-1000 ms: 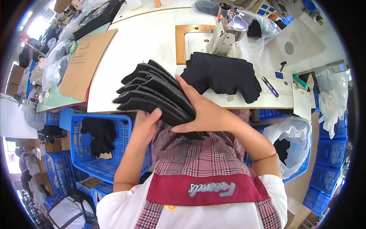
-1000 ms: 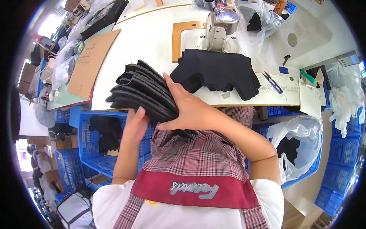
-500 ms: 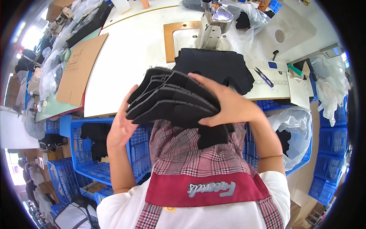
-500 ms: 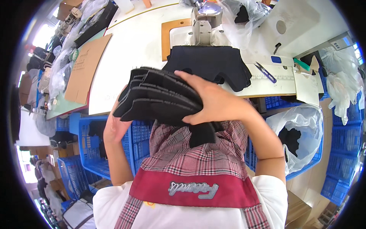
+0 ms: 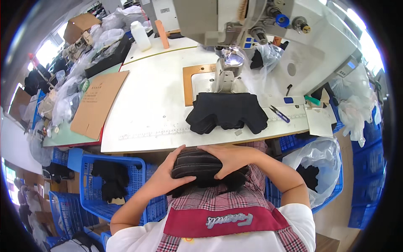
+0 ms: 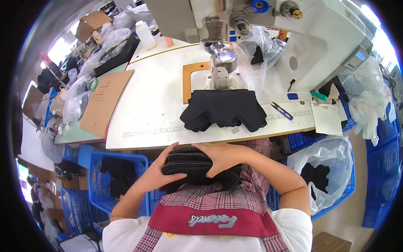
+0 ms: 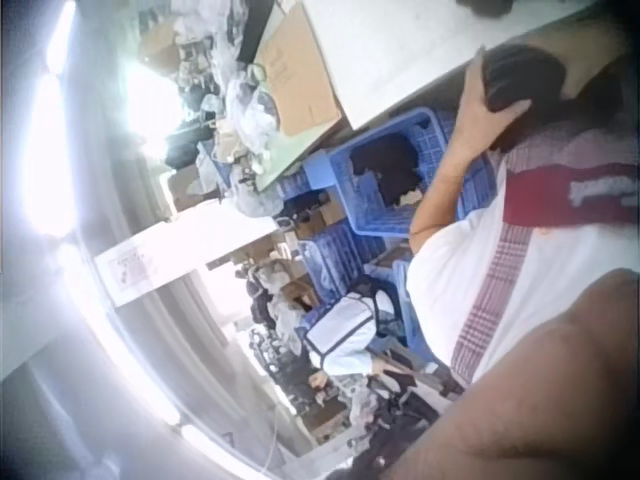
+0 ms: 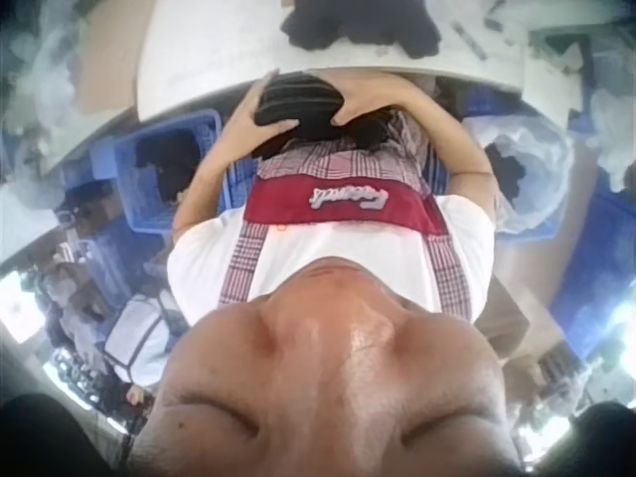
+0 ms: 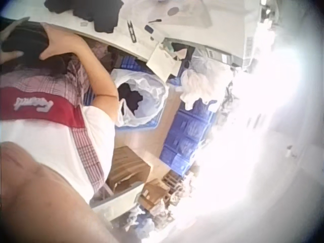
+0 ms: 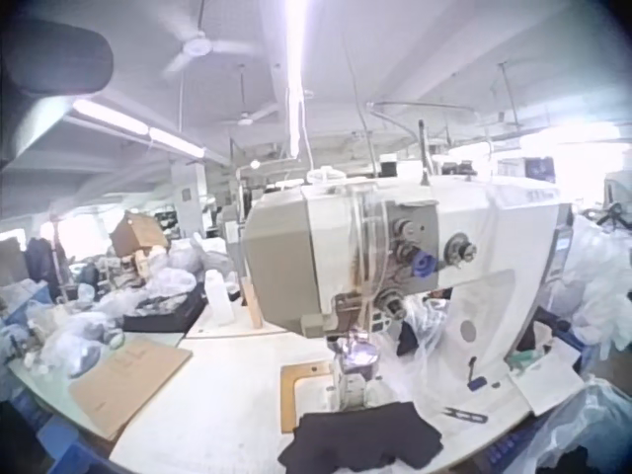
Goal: The person operates a sewing machine to stitch the edges of black glove pieces. They feed the fabric through the machine, guide it with both hands, and trim excess thread with scissors. Finished gloves are placed into a blue basket.
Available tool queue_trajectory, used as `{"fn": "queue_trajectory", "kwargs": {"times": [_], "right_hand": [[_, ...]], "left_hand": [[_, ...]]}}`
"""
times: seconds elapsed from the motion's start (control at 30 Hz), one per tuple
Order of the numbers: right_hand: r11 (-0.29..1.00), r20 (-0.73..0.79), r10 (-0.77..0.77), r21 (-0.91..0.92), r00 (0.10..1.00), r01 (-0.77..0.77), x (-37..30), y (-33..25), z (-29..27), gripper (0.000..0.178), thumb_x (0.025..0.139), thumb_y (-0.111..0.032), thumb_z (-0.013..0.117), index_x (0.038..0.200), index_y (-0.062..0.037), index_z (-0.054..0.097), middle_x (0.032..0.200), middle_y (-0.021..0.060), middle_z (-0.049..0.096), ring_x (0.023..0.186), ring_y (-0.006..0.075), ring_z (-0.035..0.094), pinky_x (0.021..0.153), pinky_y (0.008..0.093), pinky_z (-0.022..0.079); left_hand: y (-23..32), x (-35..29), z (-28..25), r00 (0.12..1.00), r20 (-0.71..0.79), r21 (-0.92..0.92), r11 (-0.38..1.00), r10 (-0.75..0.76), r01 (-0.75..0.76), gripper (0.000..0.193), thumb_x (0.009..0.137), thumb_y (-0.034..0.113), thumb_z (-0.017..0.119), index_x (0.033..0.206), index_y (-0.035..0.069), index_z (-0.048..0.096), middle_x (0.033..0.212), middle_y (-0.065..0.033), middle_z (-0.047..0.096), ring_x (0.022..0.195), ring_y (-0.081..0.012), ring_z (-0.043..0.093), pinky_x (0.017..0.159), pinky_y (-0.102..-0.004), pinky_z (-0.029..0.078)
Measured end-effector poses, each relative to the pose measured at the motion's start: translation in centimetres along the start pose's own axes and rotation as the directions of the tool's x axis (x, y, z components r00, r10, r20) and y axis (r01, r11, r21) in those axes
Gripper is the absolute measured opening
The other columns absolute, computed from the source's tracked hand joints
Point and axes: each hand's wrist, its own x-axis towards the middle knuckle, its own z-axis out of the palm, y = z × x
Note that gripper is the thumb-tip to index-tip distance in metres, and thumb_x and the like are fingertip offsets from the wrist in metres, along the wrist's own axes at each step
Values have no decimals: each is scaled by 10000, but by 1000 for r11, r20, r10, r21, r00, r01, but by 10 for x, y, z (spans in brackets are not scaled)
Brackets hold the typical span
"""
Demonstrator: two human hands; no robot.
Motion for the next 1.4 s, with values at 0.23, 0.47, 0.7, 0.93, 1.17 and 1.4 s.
{"fn": "queue_trajectory", "kwargs": {"times": [0.23,0.47,0.7,0.93,1.17,1.4], "right_hand": [[984,-200,157,111,967,-137,-55,1,18,1052,647,-371,788,1493,-27,264,1412,255,457,1263,384,502,1066,406,404],[899,-765,124,356,632,255,-96,-21,-7,793,730,-143,795,1422,-26,426,1299,164,572,1202,232,553,1035,347,412],[849,-754,381,515,535,121,-73,22,-103,575,873,-306,704,1307,20,518,1094,98,629,1010,157,581,912,277,455],[785,-664,472,616,580,67,-49,54,-108,576,886,-385,664,1236,56,537,1150,118,617,1064,167,562,949,290,435],[783,-627,486,621,609,15,-44,49,-105,599,886,-424,661,1262,19,519,1139,135,611,1044,174,565,932,297,437],[888,-937,0,-161,349,-430,-56,15,-100,541,821,-360,741,1196,-7,575,1143,167,596,1011,329,595,865,391,489]], "left_hand": [[-2,-4,4,997,-80,-124,992,19,-29,519,734,133,828,1198,30,618,1175,-79,579,1096,-190,577,965,-313,452],[61,22,-14,988,-149,-398,917,-44,-20,509,752,140,825,1189,-13,614,1055,-74,671,961,-144,620,874,-292,498],[82,151,-44,986,-154,-270,962,-68,24,593,886,412,692,1237,-50,568,1066,-106,664,937,-158,644,804,-261,520],[41,172,-29,985,-38,-611,784,-167,110,612,904,445,666,1272,-30,552,1138,-108,640,1039,-158,613,870,-271,508],[40,162,-42,978,-67,-550,825,-200,131,642,889,405,695,1327,-21,499,1160,-122,623,1043,-182,617,862,-265,507],[56,152,-53,778,-303,416,811,551,-412,694,745,312,806,1318,36,527,1311,-120,518,1247,-302,449,1081,-435,330]]}}
